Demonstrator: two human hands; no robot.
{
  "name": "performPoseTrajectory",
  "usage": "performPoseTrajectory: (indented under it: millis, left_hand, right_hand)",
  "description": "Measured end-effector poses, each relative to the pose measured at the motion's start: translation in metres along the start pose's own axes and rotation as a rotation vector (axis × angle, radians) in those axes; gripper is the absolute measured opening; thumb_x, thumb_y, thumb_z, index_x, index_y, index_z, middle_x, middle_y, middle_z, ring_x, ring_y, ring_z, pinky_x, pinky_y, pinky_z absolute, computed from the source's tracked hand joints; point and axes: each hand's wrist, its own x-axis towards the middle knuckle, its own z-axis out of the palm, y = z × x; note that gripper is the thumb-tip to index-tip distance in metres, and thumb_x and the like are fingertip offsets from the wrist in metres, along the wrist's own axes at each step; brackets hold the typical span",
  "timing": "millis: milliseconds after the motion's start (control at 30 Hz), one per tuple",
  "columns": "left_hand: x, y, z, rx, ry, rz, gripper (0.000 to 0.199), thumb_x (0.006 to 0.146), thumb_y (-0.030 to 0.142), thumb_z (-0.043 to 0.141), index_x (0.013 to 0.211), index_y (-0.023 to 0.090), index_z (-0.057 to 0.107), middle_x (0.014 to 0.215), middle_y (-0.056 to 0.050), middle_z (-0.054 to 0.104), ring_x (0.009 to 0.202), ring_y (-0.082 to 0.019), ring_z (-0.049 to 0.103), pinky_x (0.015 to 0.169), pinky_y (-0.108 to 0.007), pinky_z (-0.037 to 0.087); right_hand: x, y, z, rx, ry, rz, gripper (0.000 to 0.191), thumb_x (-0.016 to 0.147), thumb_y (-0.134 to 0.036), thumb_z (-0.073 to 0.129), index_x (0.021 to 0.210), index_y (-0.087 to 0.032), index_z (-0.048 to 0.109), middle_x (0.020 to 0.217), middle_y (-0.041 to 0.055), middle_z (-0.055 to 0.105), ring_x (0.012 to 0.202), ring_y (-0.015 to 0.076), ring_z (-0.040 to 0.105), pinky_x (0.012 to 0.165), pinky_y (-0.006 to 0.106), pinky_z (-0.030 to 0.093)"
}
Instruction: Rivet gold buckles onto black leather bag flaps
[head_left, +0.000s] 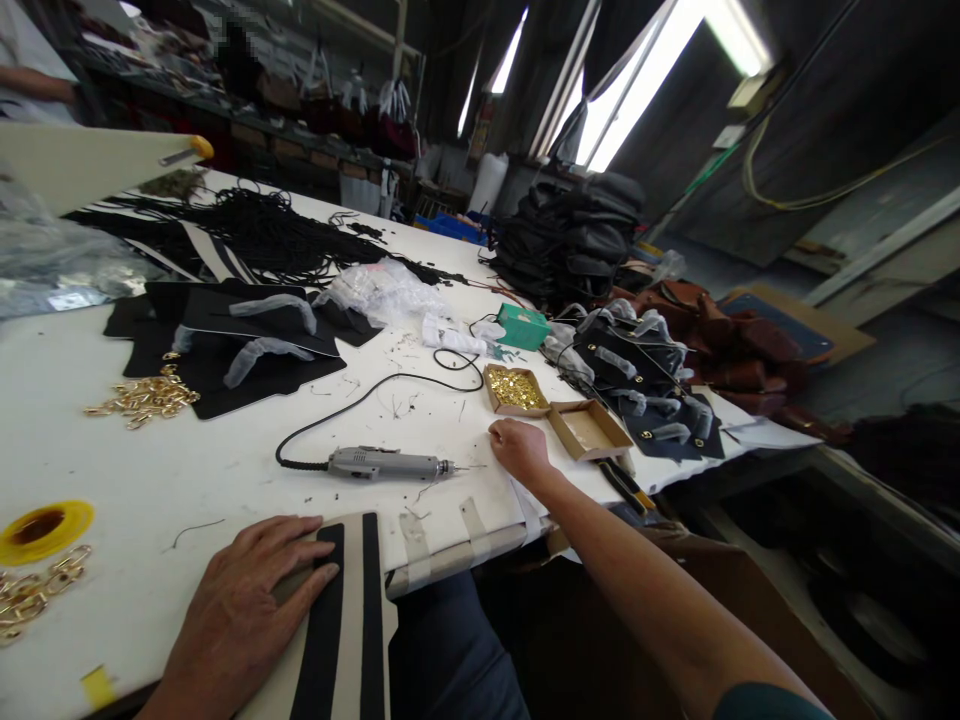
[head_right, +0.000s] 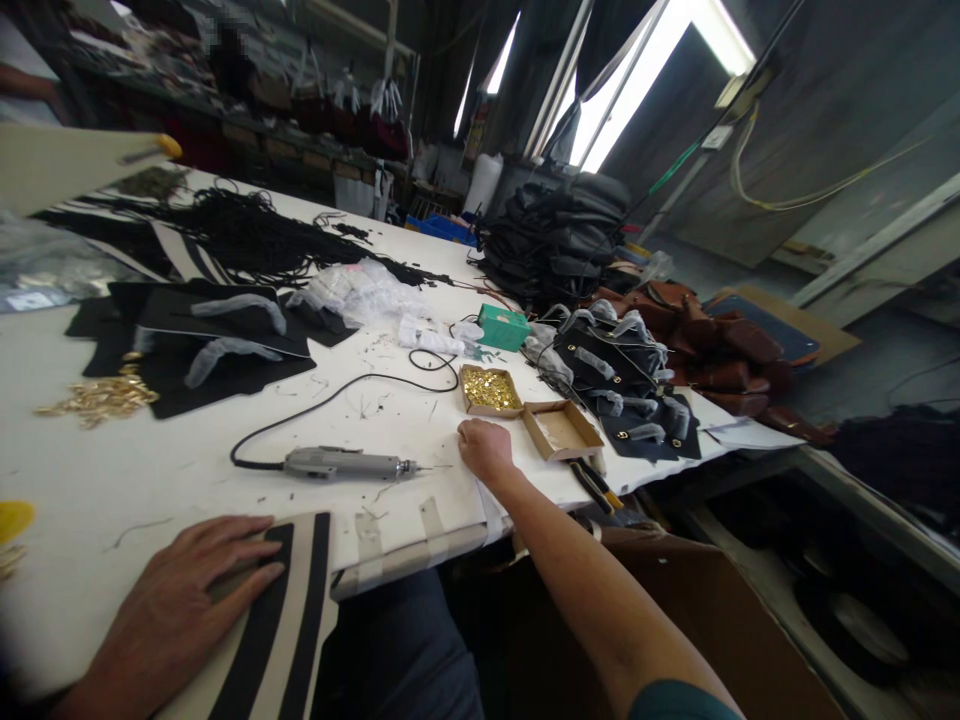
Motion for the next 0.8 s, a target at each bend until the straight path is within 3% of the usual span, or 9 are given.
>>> performPoseTrajectory:
  millis: [233, 800]
  left_hand:
    - [0.0004, 0.0018, -0.0016, -0.007, 0.009, -0.009, 0.024, 0.091, 0.049, 0.065, 0.104, 0.037, 0.082, 0.128, -0.002, 0.076, 0.126, -0.031, 0.062, 0.110, -0.054, 0.049]
    - [-0.0006, 0.0023, -0.0019, -0.008, 0.012, -0.005, 0.021, 0.092, 0.043, 0.066, 0.104, 0.036, 0.081, 0.128, -0.002, 0.076, 0.127, -0.031, 0.061, 0.108, -0.054, 0.050]
  right_hand:
    - [-0.0022, -0.0030, -0.0020, -0.034, -0.029, -0.033, 0.026, 0.098, -0.025, 0.052, 0.098, -0.020, 0.078, 0.100, 0.0107, 0.078, 0.090, 0.0225, 0.068, 0.074, 0.030, 0.039]
    - [-0.0063, -0.0023, -0.0059, 0.012, -0.070, 0.006, 0.027, 0.100, -0.026, 0.054, 0.093, -0.023, 0.080, 0.105, 0.0065, 0.078, 0.099, 0.0205, 0.067, 0.077, 0.027, 0.042]
